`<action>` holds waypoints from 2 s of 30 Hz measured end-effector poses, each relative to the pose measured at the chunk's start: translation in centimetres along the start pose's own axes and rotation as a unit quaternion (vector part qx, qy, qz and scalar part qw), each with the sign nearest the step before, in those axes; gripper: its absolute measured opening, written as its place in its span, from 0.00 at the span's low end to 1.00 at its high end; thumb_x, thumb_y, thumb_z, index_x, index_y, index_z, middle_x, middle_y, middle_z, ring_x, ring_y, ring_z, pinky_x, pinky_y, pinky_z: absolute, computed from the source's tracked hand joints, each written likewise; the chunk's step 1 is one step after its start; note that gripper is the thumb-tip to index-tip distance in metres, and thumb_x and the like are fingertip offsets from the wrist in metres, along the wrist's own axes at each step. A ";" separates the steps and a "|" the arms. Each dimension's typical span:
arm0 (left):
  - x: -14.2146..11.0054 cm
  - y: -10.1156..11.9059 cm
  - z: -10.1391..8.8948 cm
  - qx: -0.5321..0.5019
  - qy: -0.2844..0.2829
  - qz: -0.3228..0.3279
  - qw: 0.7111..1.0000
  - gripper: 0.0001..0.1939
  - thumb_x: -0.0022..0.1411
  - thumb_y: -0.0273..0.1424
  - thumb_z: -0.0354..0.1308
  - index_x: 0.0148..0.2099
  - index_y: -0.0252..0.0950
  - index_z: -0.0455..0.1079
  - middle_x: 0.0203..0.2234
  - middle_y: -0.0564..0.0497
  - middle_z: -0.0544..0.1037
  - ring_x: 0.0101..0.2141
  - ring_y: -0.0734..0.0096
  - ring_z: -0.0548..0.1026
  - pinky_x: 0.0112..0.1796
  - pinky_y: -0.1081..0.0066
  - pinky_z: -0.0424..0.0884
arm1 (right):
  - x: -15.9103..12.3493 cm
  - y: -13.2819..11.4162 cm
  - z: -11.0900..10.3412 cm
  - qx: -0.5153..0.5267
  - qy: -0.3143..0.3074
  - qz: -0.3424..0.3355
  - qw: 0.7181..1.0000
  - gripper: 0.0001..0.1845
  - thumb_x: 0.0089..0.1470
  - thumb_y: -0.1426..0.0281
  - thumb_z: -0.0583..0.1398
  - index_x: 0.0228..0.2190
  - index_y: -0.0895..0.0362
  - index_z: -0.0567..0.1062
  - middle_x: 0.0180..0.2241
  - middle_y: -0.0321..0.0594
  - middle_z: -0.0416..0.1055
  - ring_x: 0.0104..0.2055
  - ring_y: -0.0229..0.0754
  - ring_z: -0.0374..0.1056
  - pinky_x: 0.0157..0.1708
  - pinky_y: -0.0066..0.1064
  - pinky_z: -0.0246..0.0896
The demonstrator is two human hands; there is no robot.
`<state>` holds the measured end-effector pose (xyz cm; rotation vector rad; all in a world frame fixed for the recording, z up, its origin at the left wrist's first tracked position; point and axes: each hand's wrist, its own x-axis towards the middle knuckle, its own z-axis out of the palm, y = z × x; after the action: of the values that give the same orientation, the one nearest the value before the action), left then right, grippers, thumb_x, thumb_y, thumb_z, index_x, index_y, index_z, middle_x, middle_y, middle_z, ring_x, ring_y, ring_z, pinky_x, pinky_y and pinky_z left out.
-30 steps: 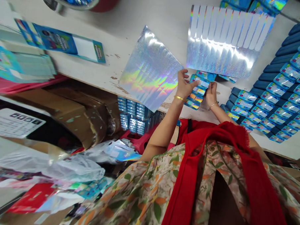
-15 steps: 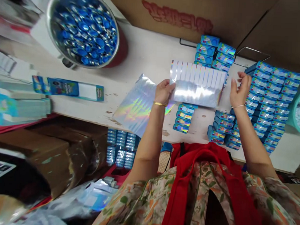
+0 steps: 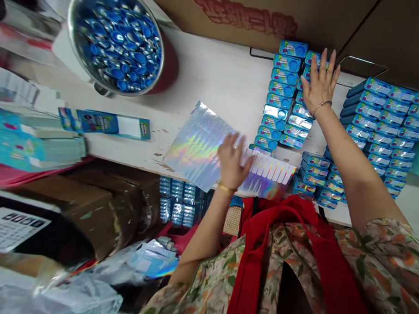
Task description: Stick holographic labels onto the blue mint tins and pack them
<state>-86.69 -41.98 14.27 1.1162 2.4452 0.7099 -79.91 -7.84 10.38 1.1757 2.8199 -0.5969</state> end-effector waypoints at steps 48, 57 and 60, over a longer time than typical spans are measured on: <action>-8.3 -2.4 -1.3 -0.294 0.038 -0.223 0.929 0.15 0.58 0.44 0.63 0.35 0.38 0.67 0.24 0.55 0.72 0.26 0.74 0.71 0.30 0.74 0.69 | -22.3 -9.9 5.4 0.045 -0.206 -0.231 0.950 0.61 0.49 0.37 0.60 0.71 0.58 0.49 0.75 0.54 0.35 0.77 0.67 0.28 0.71 0.65 0.20; -4.8 4.6 -9.8 -0.500 0.057 -0.060 0.862 0.21 0.56 0.51 0.69 0.38 0.40 0.69 0.22 0.58 0.70 0.20 0.80 0.66 0.23 0.77 0.64 | -20.8 -14.6 -5.5 0.199 -0.111 -0.323 0.919 0.50 0.53 0.36 0.57 0.65 0.58 0.64 0.62 0.55 0.68 0.64 0.61 0.62 0.63 0.52 0.53; -3.7 6.0 -12.1 -0.385 0.115 0.044 0.915 0.17 0.61 0.48 0.65 0.40 0.41 0.71 0.28 0.56 0.73 0.27 0.77 0.71 0.31 0.74 0.70 | -20.2 -14.9 -8.2 0.234 -0.140 -0.299 0.914 0.35 0.61 0.43 0.53 0.48 0.59 0.77 0.39 0.49 0.78 0.41 0.48 0.72 0.42 0.37 0.62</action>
<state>-87.01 -45.06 27.92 0.8397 1.9444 1.7178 -74.82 -28.17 26.47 0.1611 2.8199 -1.4017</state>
